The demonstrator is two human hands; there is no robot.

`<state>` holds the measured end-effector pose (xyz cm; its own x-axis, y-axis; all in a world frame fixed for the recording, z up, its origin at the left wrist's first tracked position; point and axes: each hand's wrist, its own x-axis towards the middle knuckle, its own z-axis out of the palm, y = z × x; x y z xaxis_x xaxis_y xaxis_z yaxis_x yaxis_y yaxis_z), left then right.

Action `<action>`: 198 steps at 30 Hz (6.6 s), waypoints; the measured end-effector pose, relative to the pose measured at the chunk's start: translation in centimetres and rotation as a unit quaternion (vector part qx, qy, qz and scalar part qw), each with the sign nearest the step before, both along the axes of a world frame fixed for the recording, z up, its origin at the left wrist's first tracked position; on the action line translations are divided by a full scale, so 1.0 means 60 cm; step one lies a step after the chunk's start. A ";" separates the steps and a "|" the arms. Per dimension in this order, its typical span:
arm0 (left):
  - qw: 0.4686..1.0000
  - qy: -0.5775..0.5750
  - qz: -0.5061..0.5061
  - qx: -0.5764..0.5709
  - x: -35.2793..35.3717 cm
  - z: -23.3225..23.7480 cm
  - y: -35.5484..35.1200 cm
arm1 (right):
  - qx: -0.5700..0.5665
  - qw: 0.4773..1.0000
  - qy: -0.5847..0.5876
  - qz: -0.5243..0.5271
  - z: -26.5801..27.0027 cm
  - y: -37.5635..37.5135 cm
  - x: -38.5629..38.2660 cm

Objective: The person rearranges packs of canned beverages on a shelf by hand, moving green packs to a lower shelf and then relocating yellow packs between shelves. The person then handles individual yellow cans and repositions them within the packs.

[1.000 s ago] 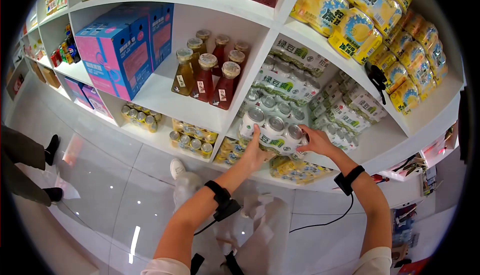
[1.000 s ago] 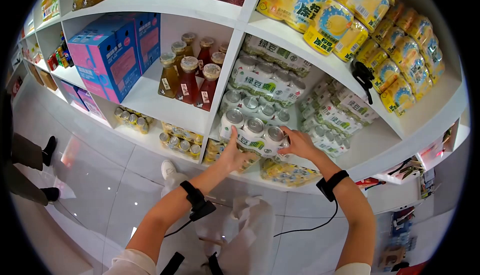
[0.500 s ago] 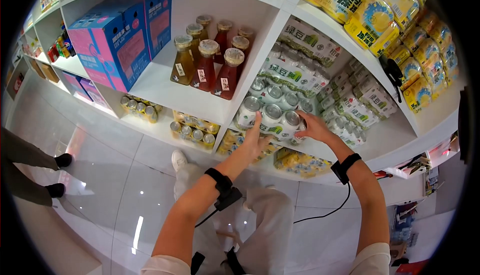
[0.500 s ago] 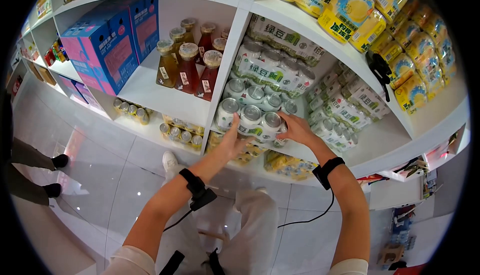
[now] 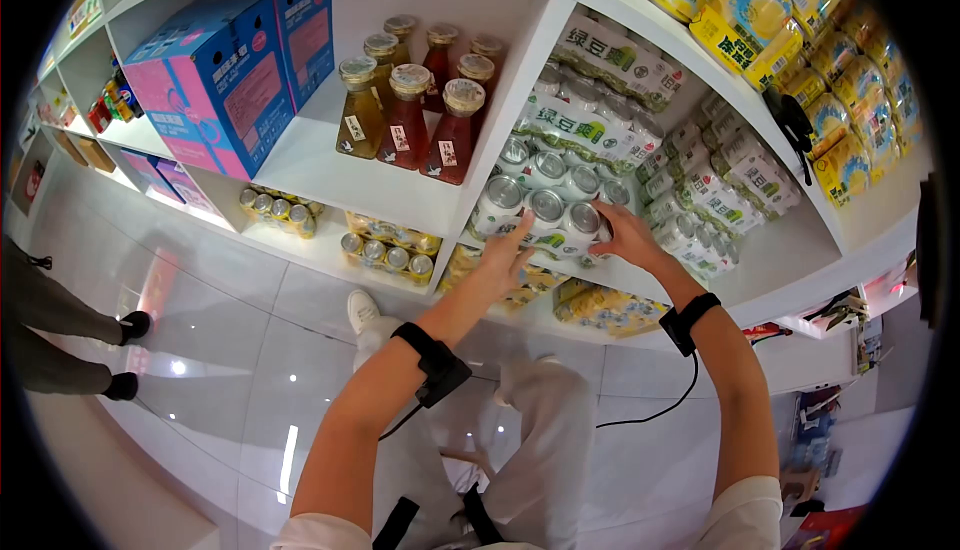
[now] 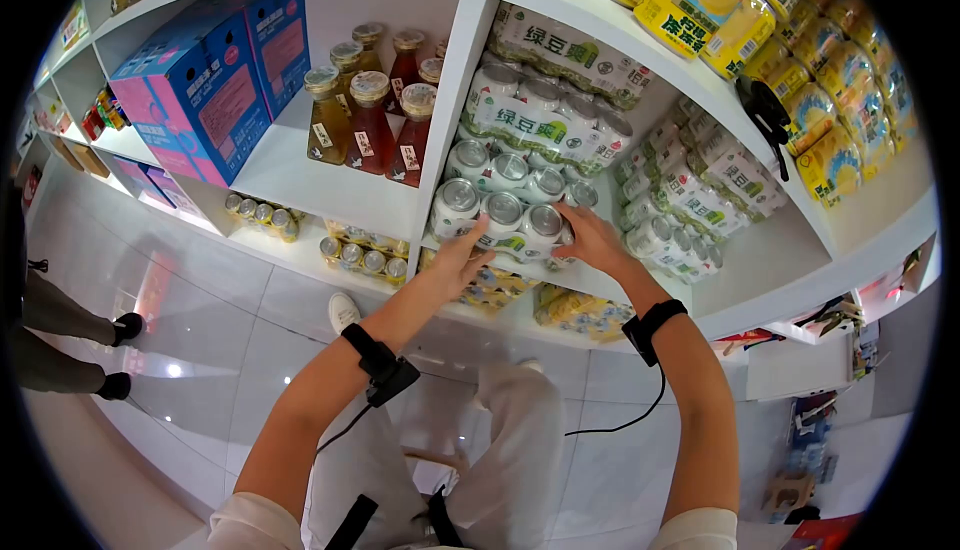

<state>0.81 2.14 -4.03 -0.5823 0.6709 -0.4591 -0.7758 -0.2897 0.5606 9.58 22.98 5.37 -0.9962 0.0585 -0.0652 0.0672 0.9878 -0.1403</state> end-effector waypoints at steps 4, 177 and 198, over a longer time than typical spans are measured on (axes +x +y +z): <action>0.948 0.260 -0.091 -0.159 0.012 0.006 -0.018 | -0.028 0.999 0.040 0.000 0.006 -0.008 0.021; 0.641 0.763 0.034 0.078 0.124 0.303 0.547 | -0.817 0.424 0.384 -0.073 0.106 0.404 0.244; 0.766 0.639 -0.067 -0.022 0.297 0.107 0.335 | -0.875 0.294 0.271 -0.274 -0.057 0.216 0.413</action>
<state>18.65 22.27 2.38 -0.5020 0.7648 0.4039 0.3940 -0.2135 0.8940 34.33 35.94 1.97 -0.7604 0.5693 -0.3125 -0.3523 -0.7659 -0.5379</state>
